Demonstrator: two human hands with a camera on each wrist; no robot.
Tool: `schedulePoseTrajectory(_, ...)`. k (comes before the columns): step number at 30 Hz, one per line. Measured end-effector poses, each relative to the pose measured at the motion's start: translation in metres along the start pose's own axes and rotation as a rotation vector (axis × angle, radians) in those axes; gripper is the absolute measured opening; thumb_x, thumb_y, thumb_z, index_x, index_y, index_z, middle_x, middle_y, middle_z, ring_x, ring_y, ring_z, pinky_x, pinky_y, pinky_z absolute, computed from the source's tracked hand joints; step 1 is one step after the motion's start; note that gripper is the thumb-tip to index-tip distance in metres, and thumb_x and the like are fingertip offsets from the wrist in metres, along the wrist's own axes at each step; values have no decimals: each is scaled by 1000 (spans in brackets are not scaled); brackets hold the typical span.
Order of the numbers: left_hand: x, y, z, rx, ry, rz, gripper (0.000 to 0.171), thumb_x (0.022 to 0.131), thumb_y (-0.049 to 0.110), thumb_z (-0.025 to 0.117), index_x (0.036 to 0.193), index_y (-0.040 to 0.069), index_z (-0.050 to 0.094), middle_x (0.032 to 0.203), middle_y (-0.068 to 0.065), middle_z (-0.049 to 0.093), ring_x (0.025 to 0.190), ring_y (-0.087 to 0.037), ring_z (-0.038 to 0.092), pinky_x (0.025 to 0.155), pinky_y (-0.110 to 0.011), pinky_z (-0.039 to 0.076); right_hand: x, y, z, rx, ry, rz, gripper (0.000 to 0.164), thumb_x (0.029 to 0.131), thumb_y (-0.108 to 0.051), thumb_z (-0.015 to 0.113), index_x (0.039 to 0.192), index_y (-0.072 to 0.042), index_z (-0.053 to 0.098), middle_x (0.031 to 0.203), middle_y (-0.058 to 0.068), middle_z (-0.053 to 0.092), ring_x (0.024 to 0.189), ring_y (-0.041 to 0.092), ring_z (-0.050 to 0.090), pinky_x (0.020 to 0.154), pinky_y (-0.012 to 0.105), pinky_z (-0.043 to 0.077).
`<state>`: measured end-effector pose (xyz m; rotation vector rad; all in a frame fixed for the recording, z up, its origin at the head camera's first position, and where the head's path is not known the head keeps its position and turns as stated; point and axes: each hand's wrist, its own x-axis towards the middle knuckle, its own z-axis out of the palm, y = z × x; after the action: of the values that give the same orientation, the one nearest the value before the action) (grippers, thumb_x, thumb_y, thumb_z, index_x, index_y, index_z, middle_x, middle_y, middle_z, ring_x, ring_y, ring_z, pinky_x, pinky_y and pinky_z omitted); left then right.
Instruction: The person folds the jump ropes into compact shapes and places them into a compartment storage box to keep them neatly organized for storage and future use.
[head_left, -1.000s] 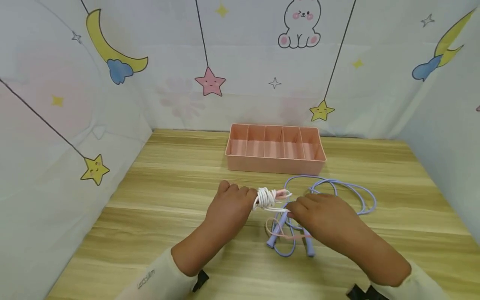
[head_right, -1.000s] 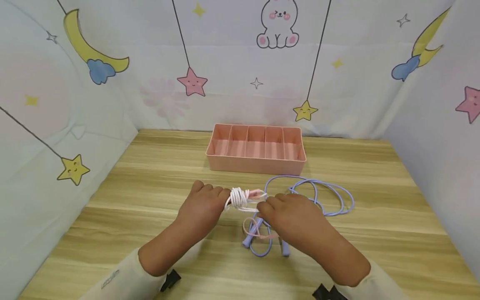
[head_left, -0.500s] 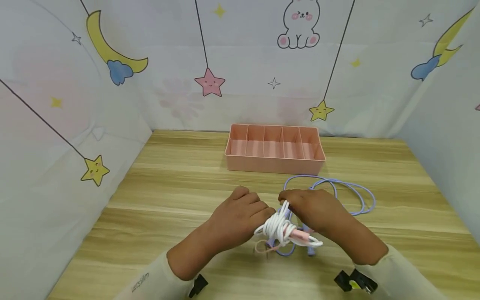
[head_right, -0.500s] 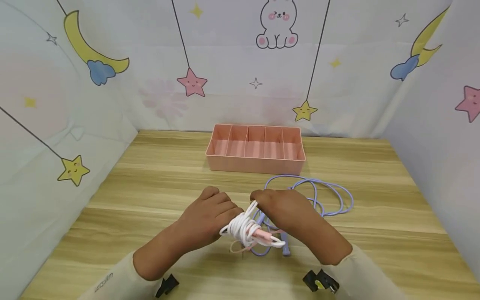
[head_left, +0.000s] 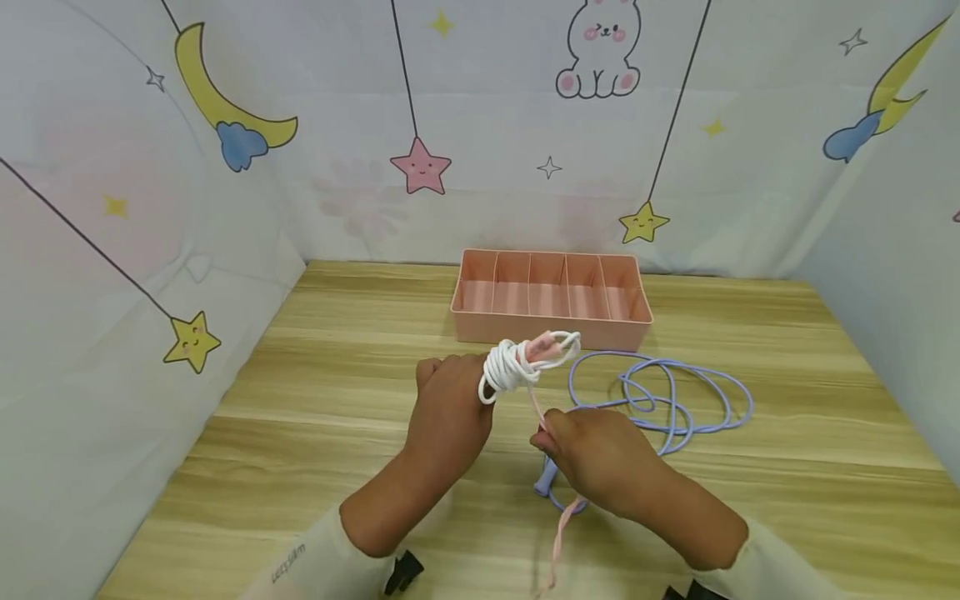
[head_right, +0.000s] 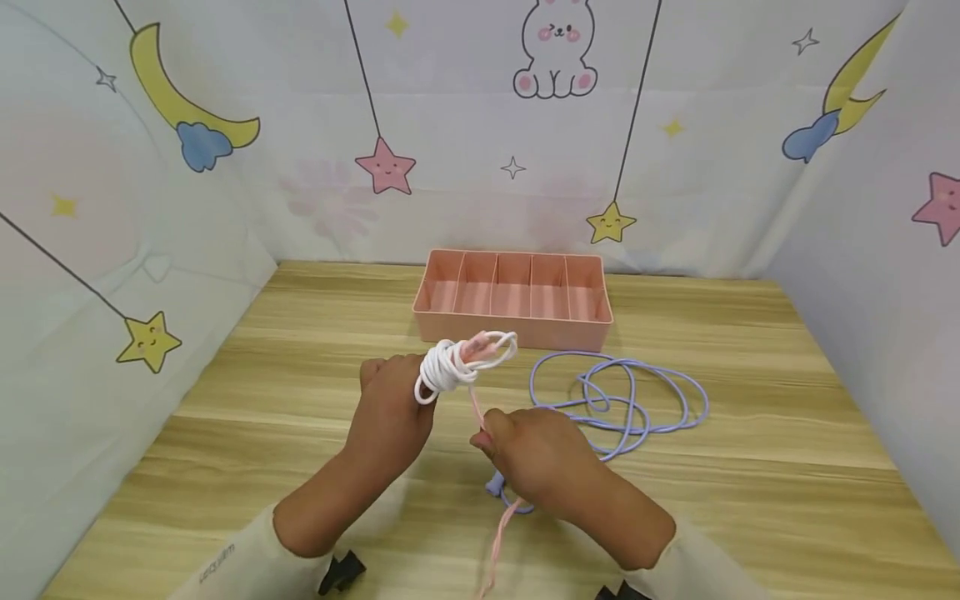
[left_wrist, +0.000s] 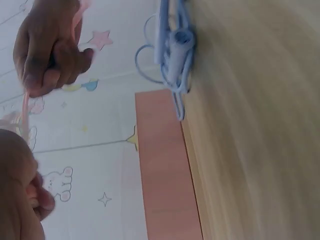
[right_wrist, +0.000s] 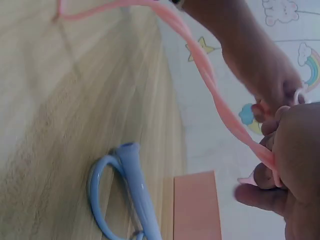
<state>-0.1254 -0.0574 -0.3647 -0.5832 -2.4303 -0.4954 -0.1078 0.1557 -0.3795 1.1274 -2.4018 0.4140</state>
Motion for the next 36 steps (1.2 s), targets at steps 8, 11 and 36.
schedulePoseTrajectory(8, 0, -22, 11, 275, 60, 26, 22, 84, 10, 80, 84, 12, 58, 67, -2, 54, 62, -22, 49, 66, -39, 31, -6, -13, -22, 219, -236, 93, 16, 106, -20, 58, 90, -17, 54, 71, -16, 53, 62, 0, 50, 54, 24, 45)
schedulePoseTrajectory(11, -3, -35, 14, 403, -20, 19, 19, 85, 11, 79, 90, 11, 61, 71, -3, 57, 65, -24, 52, 69, -40, 33, -7, -14, -35, 269, -303, 124, 12, 99, -8, 66, 100, -19, 61, 84, -16, 64, 75, 0, 59, 64, 26, 51)
schedulePoseTrajectory(36, -14, -11, 0, -34, -14, 570, 14, 89, 12, 74, 100, 17, 67, 90, 9, 66, 84, -13, 59, 79, -36, 38, 6, 49, -44, -72, 109, 90, 54, 106, -55, 22, 82, -17, 52, 64, -11, 43, 49, 7, 37, 42, 30, 32)
